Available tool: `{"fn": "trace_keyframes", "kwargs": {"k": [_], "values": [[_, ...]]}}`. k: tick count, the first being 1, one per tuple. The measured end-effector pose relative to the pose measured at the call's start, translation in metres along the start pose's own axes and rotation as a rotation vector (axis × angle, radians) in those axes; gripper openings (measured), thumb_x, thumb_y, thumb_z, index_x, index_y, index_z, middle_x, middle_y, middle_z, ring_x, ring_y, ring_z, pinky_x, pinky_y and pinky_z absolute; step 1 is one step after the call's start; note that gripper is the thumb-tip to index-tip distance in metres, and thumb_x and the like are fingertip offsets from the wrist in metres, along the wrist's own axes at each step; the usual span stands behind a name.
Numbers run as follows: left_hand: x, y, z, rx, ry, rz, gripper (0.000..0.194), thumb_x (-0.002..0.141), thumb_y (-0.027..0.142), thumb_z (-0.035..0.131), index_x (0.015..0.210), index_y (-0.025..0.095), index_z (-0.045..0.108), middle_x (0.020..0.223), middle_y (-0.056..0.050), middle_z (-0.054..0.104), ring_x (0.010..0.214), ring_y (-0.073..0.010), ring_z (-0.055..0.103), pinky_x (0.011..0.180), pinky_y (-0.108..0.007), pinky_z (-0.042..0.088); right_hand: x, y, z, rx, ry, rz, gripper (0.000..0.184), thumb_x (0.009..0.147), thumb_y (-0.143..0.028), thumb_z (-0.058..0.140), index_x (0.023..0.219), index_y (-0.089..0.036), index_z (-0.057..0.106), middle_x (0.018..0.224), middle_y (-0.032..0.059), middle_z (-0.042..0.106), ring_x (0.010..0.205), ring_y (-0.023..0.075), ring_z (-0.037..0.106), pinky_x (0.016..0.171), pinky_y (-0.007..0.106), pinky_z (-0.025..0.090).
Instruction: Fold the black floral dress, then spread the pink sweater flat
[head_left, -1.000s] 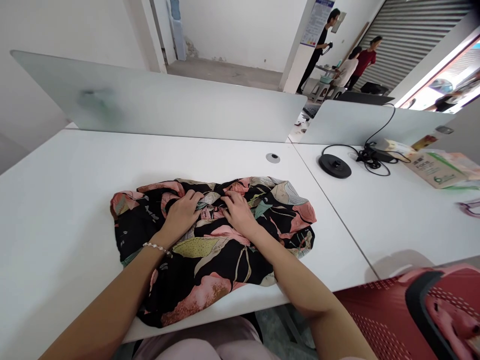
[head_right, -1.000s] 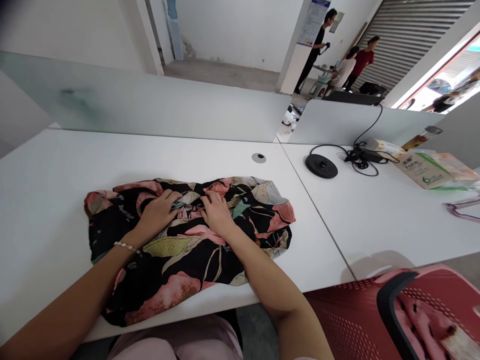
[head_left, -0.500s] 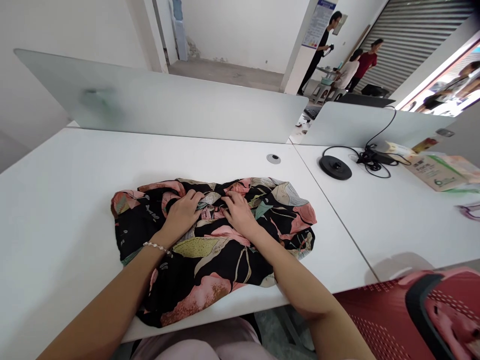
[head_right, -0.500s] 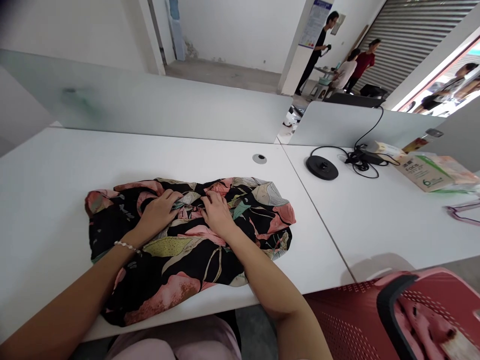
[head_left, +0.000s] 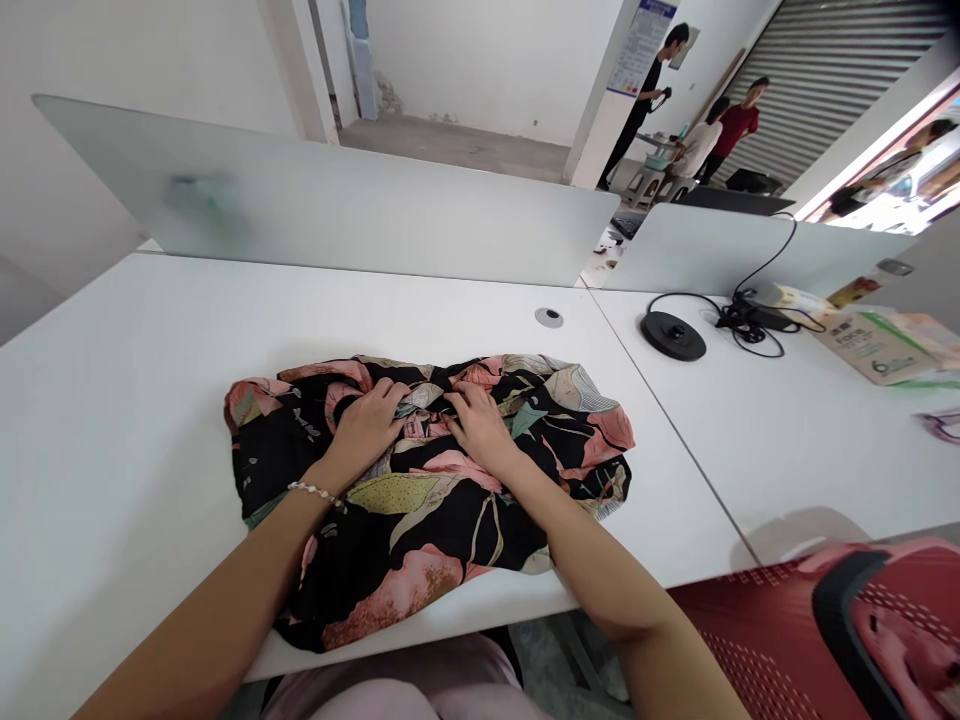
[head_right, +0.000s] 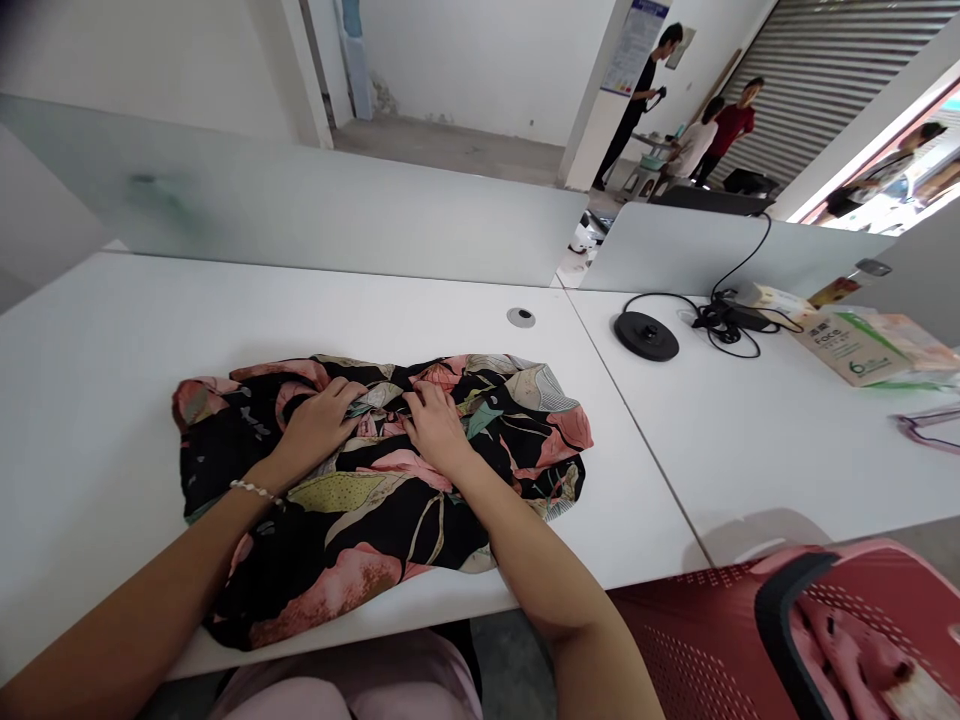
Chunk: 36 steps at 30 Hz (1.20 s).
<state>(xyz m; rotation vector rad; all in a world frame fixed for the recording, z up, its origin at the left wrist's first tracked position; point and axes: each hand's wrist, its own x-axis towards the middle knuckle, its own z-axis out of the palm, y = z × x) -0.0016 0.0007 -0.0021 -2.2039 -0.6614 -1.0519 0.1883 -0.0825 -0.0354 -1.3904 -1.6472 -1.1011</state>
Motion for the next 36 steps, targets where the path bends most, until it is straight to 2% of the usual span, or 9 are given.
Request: {"fn": "trace_keyframes", "kwargs": {"k": [13, 36], "values": [[0.0009, -0.0016, 0.0017, 0.004, -0.007, 0.006, 0.029, 0.089, 0.022, 0.048, 0.117, 0.019, 0.052, 0.114, -0.009, 0.054, 0.09, -0.022, 0.061, 0.069, -0.03, 0.047, -0.0002, 0.0001, -0.0017, -0.001, -0.009, 0.001, 0.034, 0.093, -0.023, 0.056, 0.126, -0.015, 0.056, 0.133, 0.0147, 0.048, 0.12, 0.0274, 0.043, 0.099, 0.044, 0.042], [-0.0011, 0.0, -0.0005, 0.007, 0.02, 0.017, 0.025, 0.091, 0.022, 0.047, 0.115, 0.019, 0.052, 0.11, -0.008, 0.054, 0.087, -0.0226, 0.06, 0.062, -0.03, 0.042, 0.0003, -0.0019, -0.0027, -0.015, -0.023, -0.001, 0.035, 0.093, -0.023, 0.056, 0.126, -0.013, 0.055, 0.133, 0.0148, 0.048, 0.121, 0.0278, 0.043, 0.1, 0.044, 0.042]]}}
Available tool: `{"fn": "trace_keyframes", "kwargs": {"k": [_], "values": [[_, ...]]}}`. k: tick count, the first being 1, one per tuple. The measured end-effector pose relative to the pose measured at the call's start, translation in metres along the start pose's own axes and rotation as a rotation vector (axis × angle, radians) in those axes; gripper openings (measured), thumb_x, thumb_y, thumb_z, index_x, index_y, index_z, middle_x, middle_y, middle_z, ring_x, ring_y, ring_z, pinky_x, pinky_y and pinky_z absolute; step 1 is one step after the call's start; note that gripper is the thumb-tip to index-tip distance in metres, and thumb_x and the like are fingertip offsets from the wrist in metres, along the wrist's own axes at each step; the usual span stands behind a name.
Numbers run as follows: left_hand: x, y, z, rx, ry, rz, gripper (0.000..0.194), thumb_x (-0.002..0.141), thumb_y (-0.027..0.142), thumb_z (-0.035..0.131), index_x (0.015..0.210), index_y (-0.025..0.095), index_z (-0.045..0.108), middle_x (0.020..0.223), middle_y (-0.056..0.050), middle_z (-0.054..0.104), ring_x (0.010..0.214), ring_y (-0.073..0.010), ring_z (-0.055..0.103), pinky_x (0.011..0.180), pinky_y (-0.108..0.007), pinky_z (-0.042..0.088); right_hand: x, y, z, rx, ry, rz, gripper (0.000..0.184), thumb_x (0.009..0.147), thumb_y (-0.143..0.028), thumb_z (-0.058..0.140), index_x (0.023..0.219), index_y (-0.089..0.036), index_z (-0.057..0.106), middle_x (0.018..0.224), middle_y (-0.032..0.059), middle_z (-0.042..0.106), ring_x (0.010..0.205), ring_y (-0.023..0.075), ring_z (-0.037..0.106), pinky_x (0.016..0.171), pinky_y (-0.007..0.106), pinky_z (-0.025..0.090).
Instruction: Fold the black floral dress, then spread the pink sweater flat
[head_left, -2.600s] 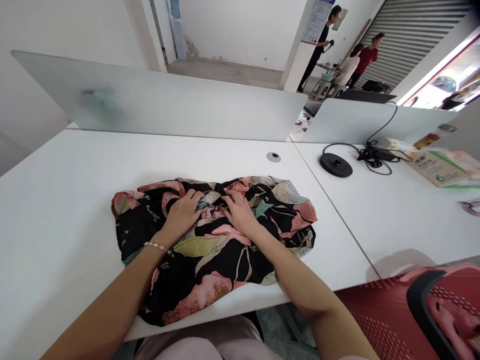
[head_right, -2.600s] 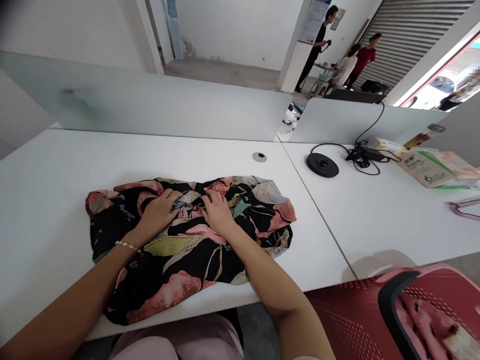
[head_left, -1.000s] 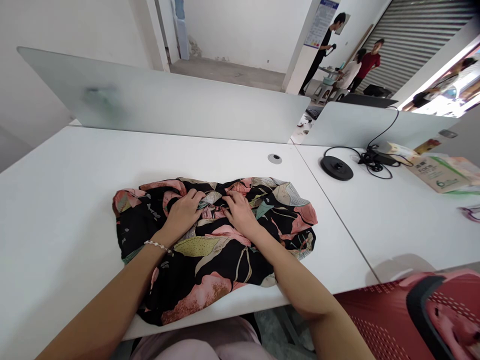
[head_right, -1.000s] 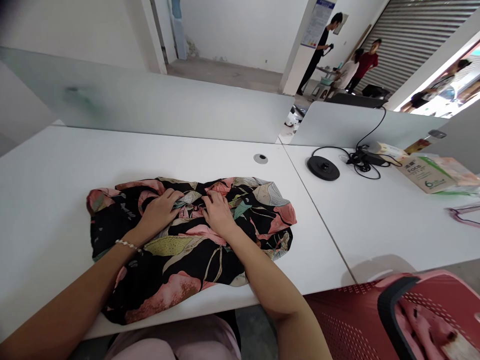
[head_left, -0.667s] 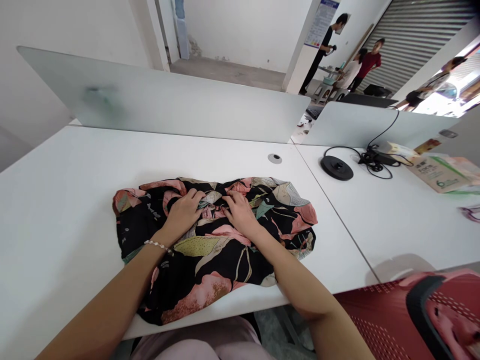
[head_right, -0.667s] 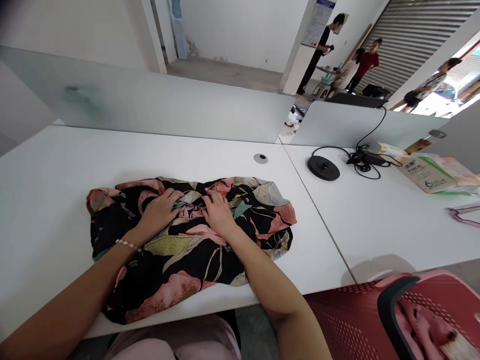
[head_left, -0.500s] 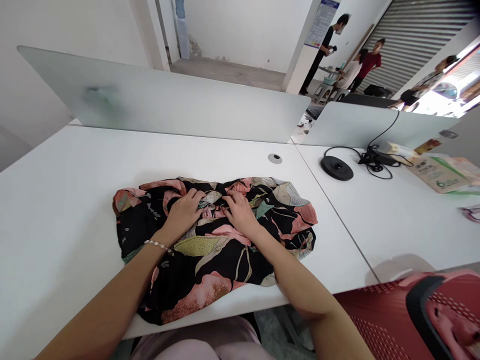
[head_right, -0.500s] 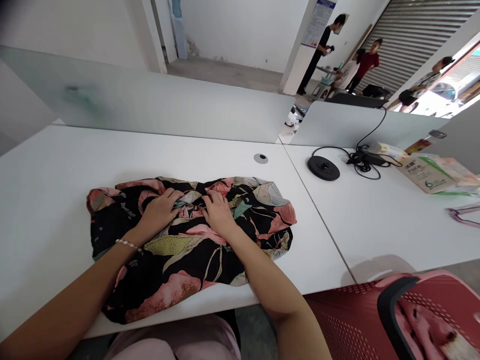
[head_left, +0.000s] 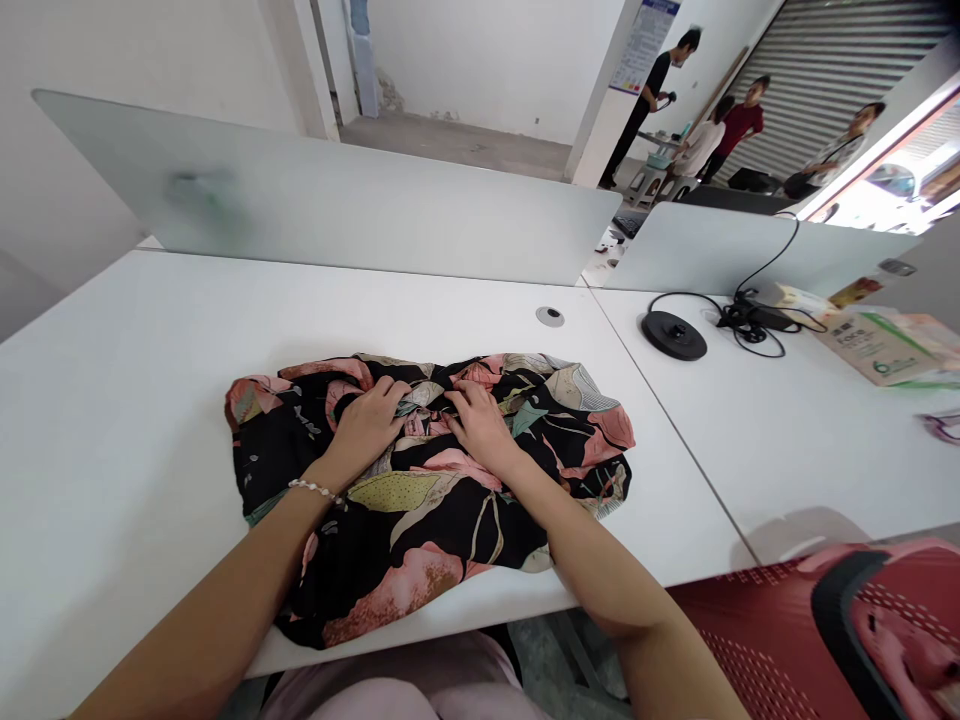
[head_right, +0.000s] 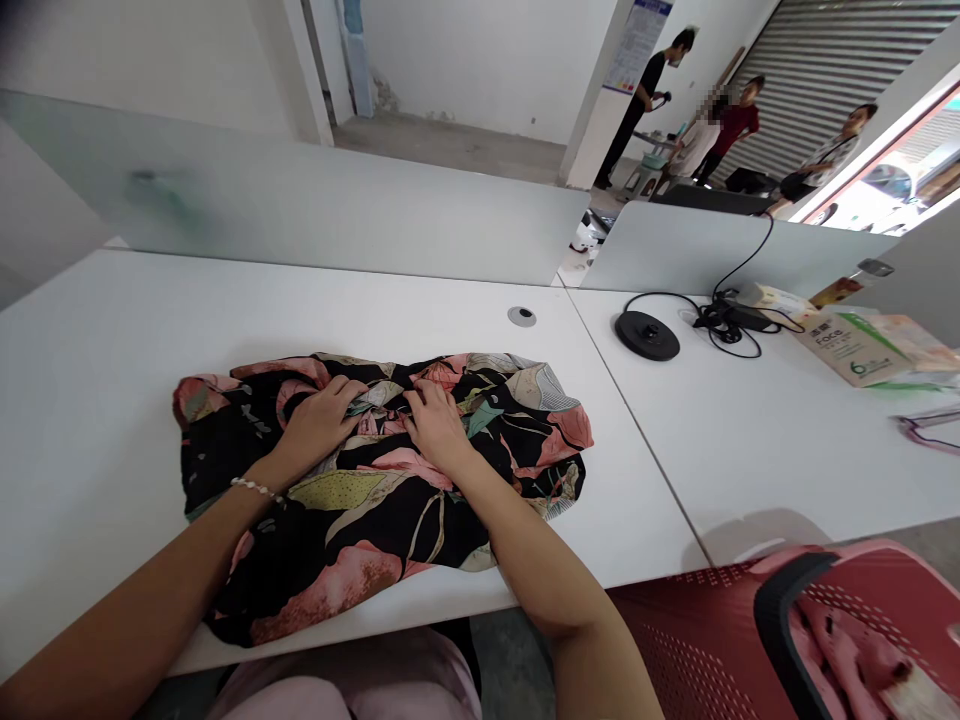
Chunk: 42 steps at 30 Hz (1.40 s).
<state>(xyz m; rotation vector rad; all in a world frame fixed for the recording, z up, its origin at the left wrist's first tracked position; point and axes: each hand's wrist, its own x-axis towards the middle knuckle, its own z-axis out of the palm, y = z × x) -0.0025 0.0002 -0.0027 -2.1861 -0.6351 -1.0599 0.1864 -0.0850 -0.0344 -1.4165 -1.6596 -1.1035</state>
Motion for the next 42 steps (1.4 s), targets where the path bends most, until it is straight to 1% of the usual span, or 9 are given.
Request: {"fn": "trace_keyframes", "kwargs": {"k": [6, 18, 33, 42], "values": [[0.0001, 0.0009, -0.0011, 0.0, 0.006, 0.002, 0.024, 0.091, 0.022, 0.047, 0.115, 0.018, 0.052, 0.109, -0.007, 0.054, 0.086, -0.0223, 0.06, 0.062, -0.03, 0.042, -0.0001, 0.0018, 0.0024, 0.004, 0.02, -0.01, 0.034, 0.093, -0.023, 0.056, 0.126, -0.013, 0.055, 0.132, 0.0149, 0.048, 0.12, 0.0275, 0.044, 0.1, 0.044, 0.041], [0.0006, -0.0013, 0.0024, 0.006, 0.022, 0.011, 0.025, 0.09, 0.02, 0.048, 0.114, 0.018, 0.052, 0.108, -0.007, 0.053, 0.086, -0.022, 0.059, 0.062, -0.03, 0.044, -0.001, 0.0039, 0.0054, 0.01, 0.044, -0.023, 0.033, 0.093, -0.023, 0.056, 0.125, -0.014, 0.056, 0.133, 0.0149, 0.047, 0.122, 0.0274, 0.043, 0.1, 0.044, 0.042], [0.0003, -0.0005, 0.0016, 0.005, 0.021, 0.011, 0.025, 0.09, 0.02, 0.048, 0.114, 0.018, 0.052, 0.109, -0.007, 0.053, 0.088, -0.0224, 0.06, 0.063, -0.03, 0.044, -0.0006, 0.0032, 0.0045, 0.007, 0.023, -0.012, 0.033, 0.093, -0.023, 0.056, 0.125, -0.014, 0.056, 0.135, 0.0146, 0.046, 0.123, 0.0278, 0.043, 0.101, 0.045, 0.042], [0.0006, -0.0002, 0.0013, 0.003, 0.009, 0.003, 0.025, 0.089, 0.02, 0.049, 0.114, 0.019, 0.052, 0.108, -0.008, 0.054, 0.089, -0.0229, 0.06, 0.064, -0.03, 0.045, -0.001, 0.0036, 0.0044, 0.013, 0.038, -0.017, 0.034, 0.093, -0.024, 0.056, 0.126, -0.014, 0.055, 0.135, 0.0146, 0.046, 0.122, 0.027, 0.043, 0.1, 0.043, 0.042]]}}
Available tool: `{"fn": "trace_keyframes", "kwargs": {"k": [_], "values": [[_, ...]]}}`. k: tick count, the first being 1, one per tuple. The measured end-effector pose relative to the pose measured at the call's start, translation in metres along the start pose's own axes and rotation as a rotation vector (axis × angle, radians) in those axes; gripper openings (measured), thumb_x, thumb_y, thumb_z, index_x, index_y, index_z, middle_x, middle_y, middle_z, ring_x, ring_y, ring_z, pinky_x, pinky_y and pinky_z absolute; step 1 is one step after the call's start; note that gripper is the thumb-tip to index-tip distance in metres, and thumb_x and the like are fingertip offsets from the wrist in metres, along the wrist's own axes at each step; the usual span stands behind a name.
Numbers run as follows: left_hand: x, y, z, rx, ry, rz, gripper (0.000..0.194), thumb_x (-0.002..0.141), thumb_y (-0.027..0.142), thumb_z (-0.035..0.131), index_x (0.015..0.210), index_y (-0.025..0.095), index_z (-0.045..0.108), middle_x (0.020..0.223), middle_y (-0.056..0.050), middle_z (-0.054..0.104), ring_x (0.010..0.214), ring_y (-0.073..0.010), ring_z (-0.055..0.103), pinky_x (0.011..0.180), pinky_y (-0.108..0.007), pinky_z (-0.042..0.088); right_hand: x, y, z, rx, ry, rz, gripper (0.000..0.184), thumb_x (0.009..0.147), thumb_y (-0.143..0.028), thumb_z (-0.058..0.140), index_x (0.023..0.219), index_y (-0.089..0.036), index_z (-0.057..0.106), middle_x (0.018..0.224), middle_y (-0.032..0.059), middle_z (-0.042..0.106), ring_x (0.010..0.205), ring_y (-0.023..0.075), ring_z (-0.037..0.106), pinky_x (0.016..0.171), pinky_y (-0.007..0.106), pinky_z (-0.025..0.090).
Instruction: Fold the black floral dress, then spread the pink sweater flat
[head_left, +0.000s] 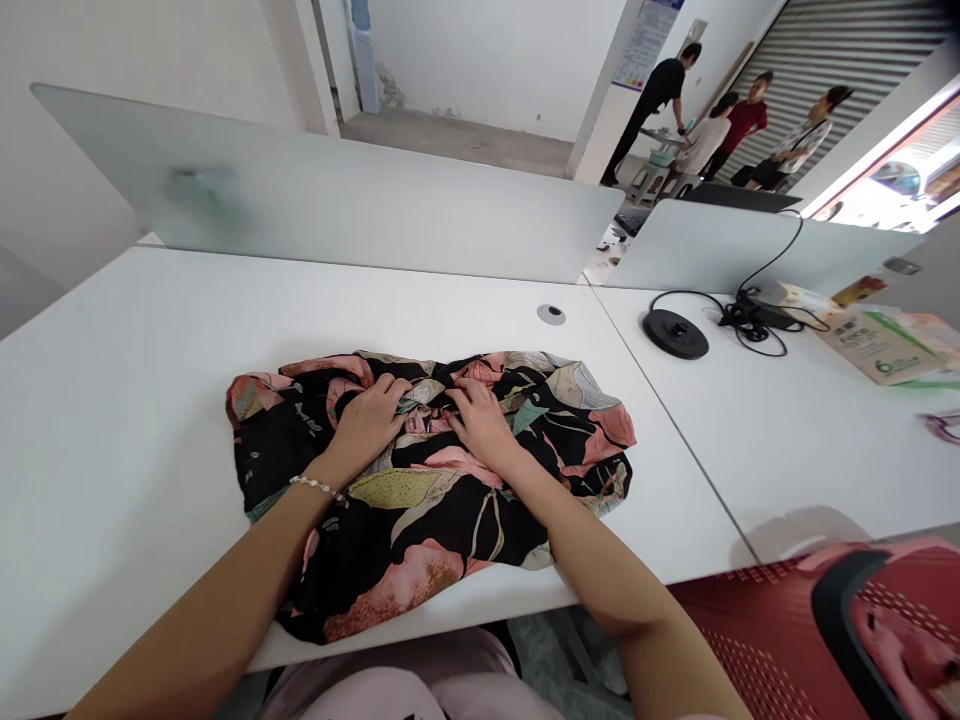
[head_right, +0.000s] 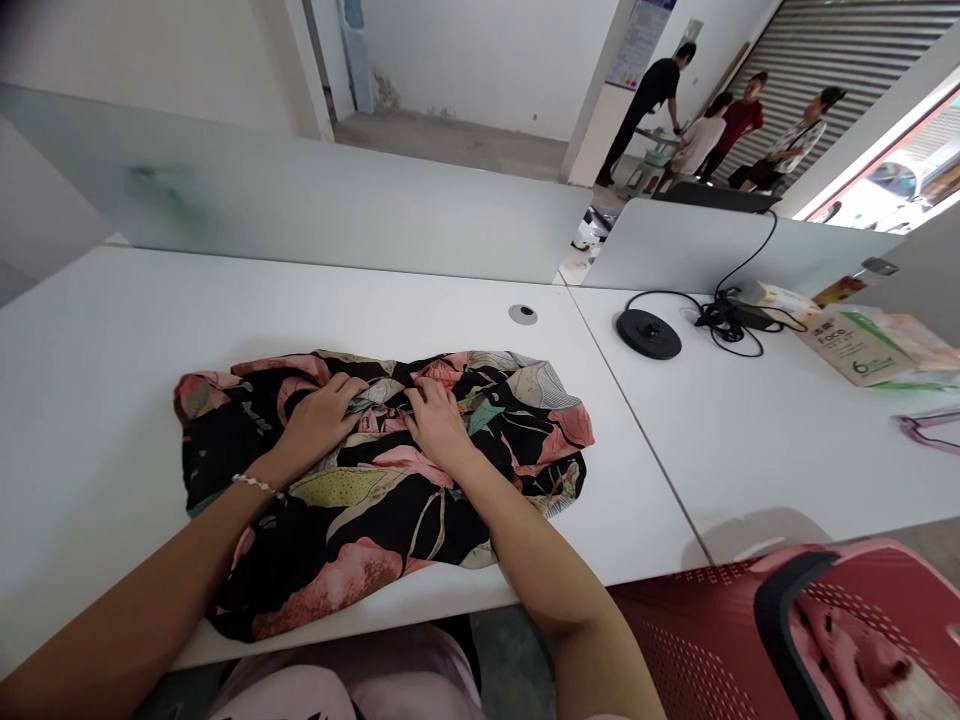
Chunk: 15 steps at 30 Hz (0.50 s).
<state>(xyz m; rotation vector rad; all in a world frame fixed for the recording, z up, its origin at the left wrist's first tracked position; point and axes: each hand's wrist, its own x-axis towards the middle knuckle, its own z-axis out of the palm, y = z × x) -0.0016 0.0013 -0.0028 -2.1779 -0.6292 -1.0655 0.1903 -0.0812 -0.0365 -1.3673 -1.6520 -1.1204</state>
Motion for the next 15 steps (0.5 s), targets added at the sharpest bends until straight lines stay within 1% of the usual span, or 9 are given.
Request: {"fn": "trace_keyframes", "kwargs": {"k": [15], "values": [[0.0011, -0.0002, -0.0002, -0.008, -0.033, -0.024, 0.03, 0.087, 0.019, 0.049, 0.117, 0.019, 0.053, 0.111, -0.009, 0.054, 0.092, -0.0233, 0.061, 0.067, -0.03, 0.048, 0.0003, 0.0001, 0.0, -0.005, -0.001, 0.002, 0.033, 0.094, -0.024, 0.055, 0.125, -0.015, 0.056, 0.133, 0.0146, 0.047, 0.121, 0.0271, 0.044, 0.099, 0.043, 0.042]]}}
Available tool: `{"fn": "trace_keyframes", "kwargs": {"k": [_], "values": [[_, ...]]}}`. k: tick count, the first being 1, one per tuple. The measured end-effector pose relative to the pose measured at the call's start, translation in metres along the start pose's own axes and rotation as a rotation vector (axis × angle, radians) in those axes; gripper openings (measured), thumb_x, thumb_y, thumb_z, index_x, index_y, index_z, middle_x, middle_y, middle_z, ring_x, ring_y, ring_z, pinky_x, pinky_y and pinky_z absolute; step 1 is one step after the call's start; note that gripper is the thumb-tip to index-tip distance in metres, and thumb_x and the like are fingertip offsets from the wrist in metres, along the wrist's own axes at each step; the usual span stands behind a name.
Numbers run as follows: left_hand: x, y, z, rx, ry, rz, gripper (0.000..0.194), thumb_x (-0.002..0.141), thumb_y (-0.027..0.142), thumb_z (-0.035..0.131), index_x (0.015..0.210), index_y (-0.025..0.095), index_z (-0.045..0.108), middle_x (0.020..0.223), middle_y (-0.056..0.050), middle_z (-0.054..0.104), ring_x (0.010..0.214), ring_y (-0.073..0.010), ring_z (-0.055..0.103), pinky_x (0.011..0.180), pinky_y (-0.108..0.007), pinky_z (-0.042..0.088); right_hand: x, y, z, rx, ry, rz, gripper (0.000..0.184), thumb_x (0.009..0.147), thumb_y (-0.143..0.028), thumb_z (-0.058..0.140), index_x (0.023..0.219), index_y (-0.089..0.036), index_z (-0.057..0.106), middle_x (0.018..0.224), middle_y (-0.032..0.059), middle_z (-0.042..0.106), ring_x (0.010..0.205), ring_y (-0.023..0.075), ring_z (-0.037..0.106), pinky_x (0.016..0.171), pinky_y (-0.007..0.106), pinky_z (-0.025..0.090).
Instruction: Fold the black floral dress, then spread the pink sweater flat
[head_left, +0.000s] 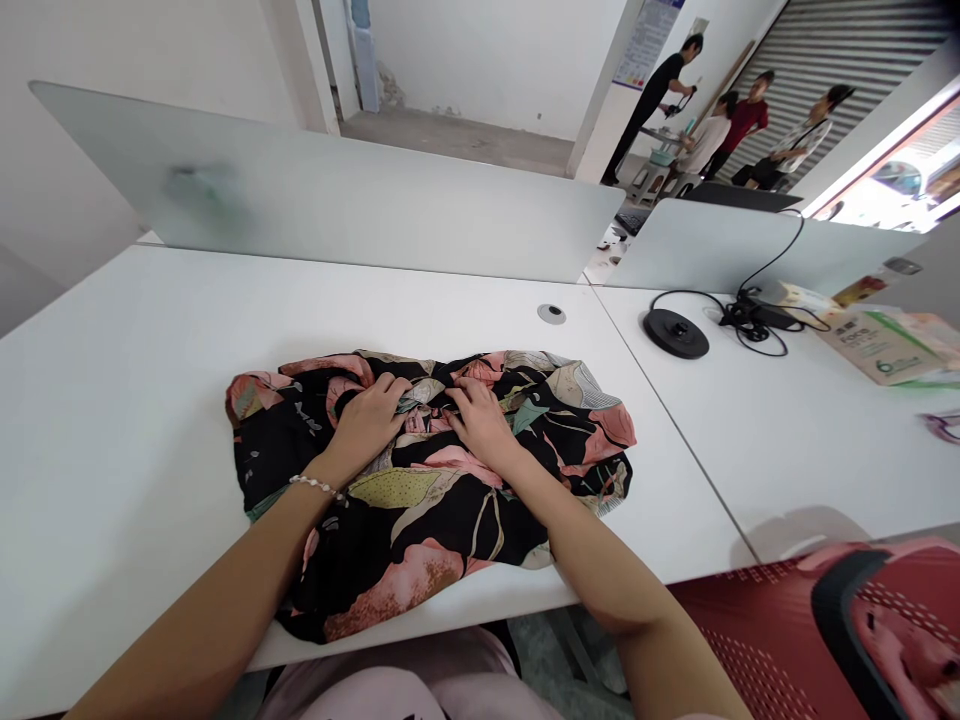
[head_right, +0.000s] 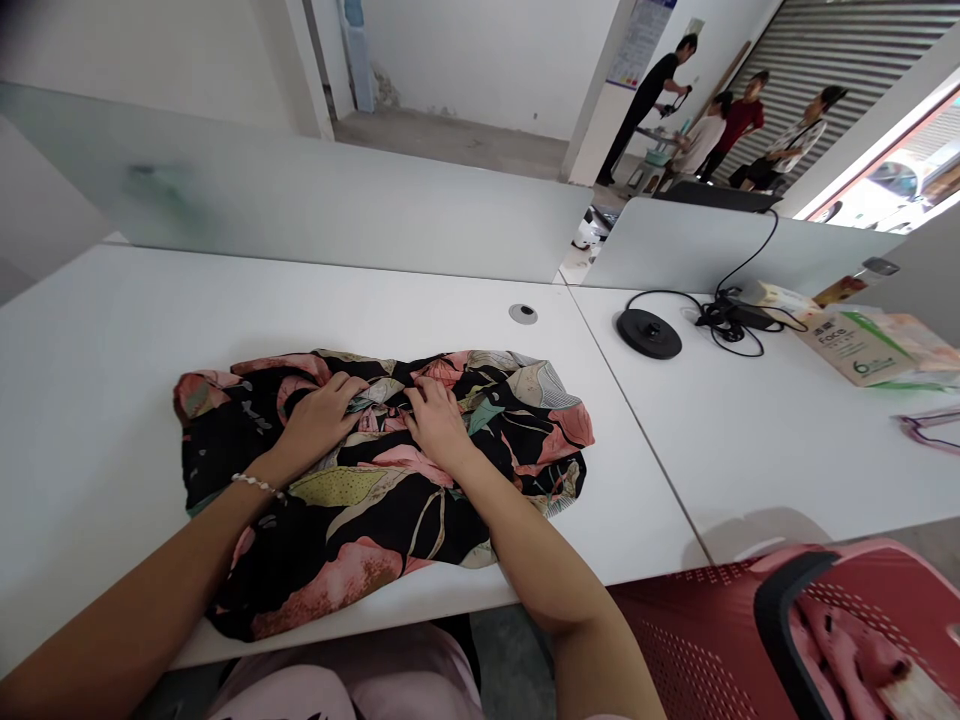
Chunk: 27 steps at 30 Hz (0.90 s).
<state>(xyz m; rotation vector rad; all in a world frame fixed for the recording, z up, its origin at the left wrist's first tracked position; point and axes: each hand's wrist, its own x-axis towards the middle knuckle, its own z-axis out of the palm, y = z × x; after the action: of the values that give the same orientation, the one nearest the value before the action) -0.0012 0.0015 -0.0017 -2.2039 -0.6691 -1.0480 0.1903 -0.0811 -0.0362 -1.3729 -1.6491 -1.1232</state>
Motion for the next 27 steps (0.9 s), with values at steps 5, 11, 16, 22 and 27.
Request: {"fn": "trace_keyframes", "kwargs": {"k": [5, 11, 16, 22, 27], "values": [[-0.0006, 0.0005, -0.0007, 0.002, 0.009, 0.015, 0.029, 0.088, 0.019, 0.048, 0.116, 0.018, 0.053, 0.11, -0.008, 0.054, 0.09, -0.0234, 0.061, 0.065, -0.031, 0.047, 0.0002, -0.0007, -0.0011, 0.003, -0.01, 0.005, 0.033, 0.094, -0.023, 0.055, 0.125, -0.014, 0.056, 0.133, 0.0148, 0.047, 0.122, 0.0273, 0.043, 0.1, 0.043, 0.041], [-0.0005, -0.0003, 0.0008, 0.004, 0.021, 0.018, 0.028, 0.089, 0.021, 0.049, 0.116, 0.019, 0.053, 0.11, -0.008, 0.054, 0.089, -0.0228, 0.061, 0.066, -0.031, 0.046, 0.0007, -0.0012, -0.0016, -0.001, -0.011, 0.009, 0.033, 0.093, -0.023, 0.055, 0.125, -0.013, 0.056, 0.133, 0.0144, 0.048, 0.121, 0.0276, 0.044, 0.1, 0.043, 0.041], [-0.0006, -0.0008, 0.0018, 0.009, 0.023, 0.017, 0.028, 0.089, 0.021, 0.049, 0.116, 0.019, 0.053, 0.11, -0.008, 0.054, 0.089, -0.0226, 0.061, 0.066, -0.031, 0.046, 0.0006, -0.0016, -0.0013, 0.003, -0.006, 0.005, 0.032, 0.093, -0.023, 0.055, 0.124, -0.015, 0.057, 0.133, 0.0146, 0.048, 0.121, 0.0273, 0.044, 0.099, 0.043, 0.042], [-0.0002, -0.0014, 0.002, 0.006, 0.021, 0.017, 0.028, 0.089, 0.021, 0.048, 0.117, 0.019, 0.053, 0.11, -0.008, 0.054, 0.09, -0.023, 0.061, 0.066, -0.032, 0.047, 0.0006, -0.0014, -0.001, 0.008, -0.007, 0.011, 0.031, 0.093, -0.023, 0.056, 0.123, -0.014, 0.057, 0.132, 0.0146, 0.049, 0.12, 0.0271, 0.044, 0.099, 0.043, 0.042], [0.0001, -0.0016, 0.0021, 0.002, 0.025, 0.021, 0.028, 0.089, 0.021, 0.048, 0.116, 0.019, 0.053, 0.109, -0.008, 0.054, 0.089, -0.023, 0.061, 0.066, -0.031, 0.047, 0.0009, -0.0014, -0.0026, 0.007, -0.013, 0.009, 0.032, 0.094, -0.023, 0.054, 0.125, -0.014, 0.056, 0.132, 0.0149, 0.048, 0.12, 0.0273, 0.044, 0.099, 0.043, 0.042]]}}
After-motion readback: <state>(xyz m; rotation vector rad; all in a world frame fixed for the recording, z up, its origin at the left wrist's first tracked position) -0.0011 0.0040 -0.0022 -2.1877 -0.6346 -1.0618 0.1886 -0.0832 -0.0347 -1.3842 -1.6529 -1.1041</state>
